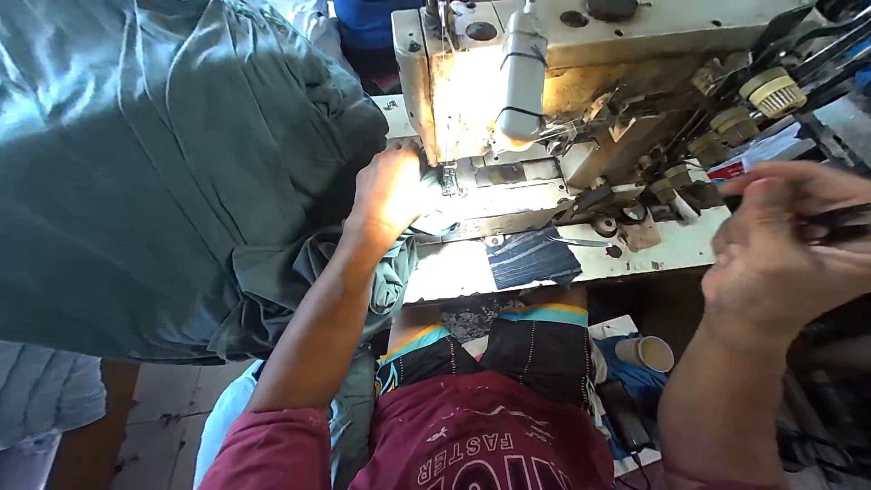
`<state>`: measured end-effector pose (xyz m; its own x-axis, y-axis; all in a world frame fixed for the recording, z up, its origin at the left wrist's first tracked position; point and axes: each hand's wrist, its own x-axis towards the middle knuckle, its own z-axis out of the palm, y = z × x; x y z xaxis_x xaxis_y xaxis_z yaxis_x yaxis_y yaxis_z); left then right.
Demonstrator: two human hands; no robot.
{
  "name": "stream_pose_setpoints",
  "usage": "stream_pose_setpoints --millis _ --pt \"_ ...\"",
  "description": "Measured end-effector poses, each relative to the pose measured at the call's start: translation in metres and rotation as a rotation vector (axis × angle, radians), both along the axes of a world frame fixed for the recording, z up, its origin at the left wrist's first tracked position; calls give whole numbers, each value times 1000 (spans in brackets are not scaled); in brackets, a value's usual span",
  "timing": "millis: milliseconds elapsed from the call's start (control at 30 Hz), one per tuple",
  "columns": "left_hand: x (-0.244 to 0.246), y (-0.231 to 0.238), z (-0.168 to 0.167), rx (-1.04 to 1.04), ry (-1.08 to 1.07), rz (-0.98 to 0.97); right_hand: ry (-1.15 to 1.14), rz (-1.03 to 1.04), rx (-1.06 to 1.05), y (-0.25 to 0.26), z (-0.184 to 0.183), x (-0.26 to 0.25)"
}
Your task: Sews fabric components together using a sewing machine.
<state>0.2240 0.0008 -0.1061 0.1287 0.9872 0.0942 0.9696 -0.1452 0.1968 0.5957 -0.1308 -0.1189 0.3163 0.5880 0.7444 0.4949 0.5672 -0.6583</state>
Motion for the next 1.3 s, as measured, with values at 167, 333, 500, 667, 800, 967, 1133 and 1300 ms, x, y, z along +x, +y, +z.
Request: stream_pose_setpoints --millis 167,333,500,667,800,967,1133,1300 --pt "9 -5 -17 88 40 10 180 -275 -37 35 7 59" --pt "11 -9 -46 309 173 -52 323 -84 -170 94 21 105" --pt "9 -10 -47 311 80 -30 220 570 -358 141 41 130" --pt "9 -7 -49 307 16 -6 327 -193 -617 156 62 110" --pt "11 -6 -49 296 0 18 121 98 -563 169 42 173" --pt "13 -7 -49 322 26 21 206 80 -661 148 89 91" --pt "14 -10 -48 301 41 34 167 14 -624 141 95 70" --pt "12 -10 -48 325 35 4 77 87 -396 156 75 90"
